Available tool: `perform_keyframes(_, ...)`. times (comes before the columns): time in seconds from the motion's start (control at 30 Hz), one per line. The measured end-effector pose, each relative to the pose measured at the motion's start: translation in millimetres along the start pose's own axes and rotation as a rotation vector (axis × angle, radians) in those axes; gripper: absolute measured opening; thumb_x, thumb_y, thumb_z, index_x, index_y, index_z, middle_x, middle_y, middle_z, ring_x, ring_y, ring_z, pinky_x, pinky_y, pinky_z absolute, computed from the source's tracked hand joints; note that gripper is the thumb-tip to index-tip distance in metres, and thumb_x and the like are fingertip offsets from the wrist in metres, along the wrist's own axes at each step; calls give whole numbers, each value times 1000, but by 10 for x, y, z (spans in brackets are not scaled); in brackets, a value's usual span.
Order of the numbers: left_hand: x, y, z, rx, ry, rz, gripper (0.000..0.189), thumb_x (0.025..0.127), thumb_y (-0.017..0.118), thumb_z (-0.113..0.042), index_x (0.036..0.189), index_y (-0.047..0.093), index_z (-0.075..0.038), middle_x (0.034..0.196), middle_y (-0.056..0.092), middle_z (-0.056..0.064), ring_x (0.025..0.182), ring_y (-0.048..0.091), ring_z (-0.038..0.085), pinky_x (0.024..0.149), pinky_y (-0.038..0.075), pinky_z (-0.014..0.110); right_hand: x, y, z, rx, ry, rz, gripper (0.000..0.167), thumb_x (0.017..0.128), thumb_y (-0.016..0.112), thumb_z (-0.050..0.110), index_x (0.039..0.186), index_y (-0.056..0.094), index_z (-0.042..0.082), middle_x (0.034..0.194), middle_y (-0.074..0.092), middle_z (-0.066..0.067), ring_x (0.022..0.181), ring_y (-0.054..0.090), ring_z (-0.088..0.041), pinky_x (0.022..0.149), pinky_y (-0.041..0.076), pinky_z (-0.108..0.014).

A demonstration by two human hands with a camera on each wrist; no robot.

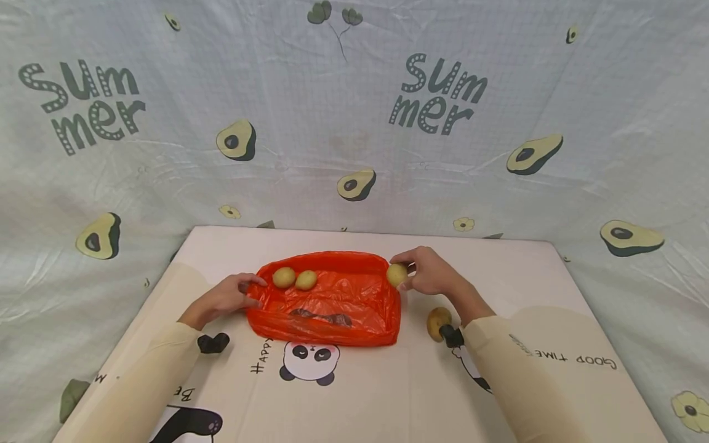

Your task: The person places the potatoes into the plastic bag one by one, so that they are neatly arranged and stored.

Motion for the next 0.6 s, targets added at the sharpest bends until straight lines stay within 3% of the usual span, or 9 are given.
perform_keyframes(0.6, 6, -3, -31, -28, -4, 0, 44, 87, 75, -5, 130, 63, -4, 130, 56, 25, 106, 61, 33, 84, 63, 36, 129, 64, 87, 49, 9, 38, 49, 86, 81, 4, 133, 68, -1, 128, 72, -16, 112, 68, -31, 103, 57, -54)
Point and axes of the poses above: each hand's wrist, its own x-axis towards the middle knuckle, its own y-axis out of the palm, z = x × y, the point moved 1 cm from there along x, towards the middle knuckle
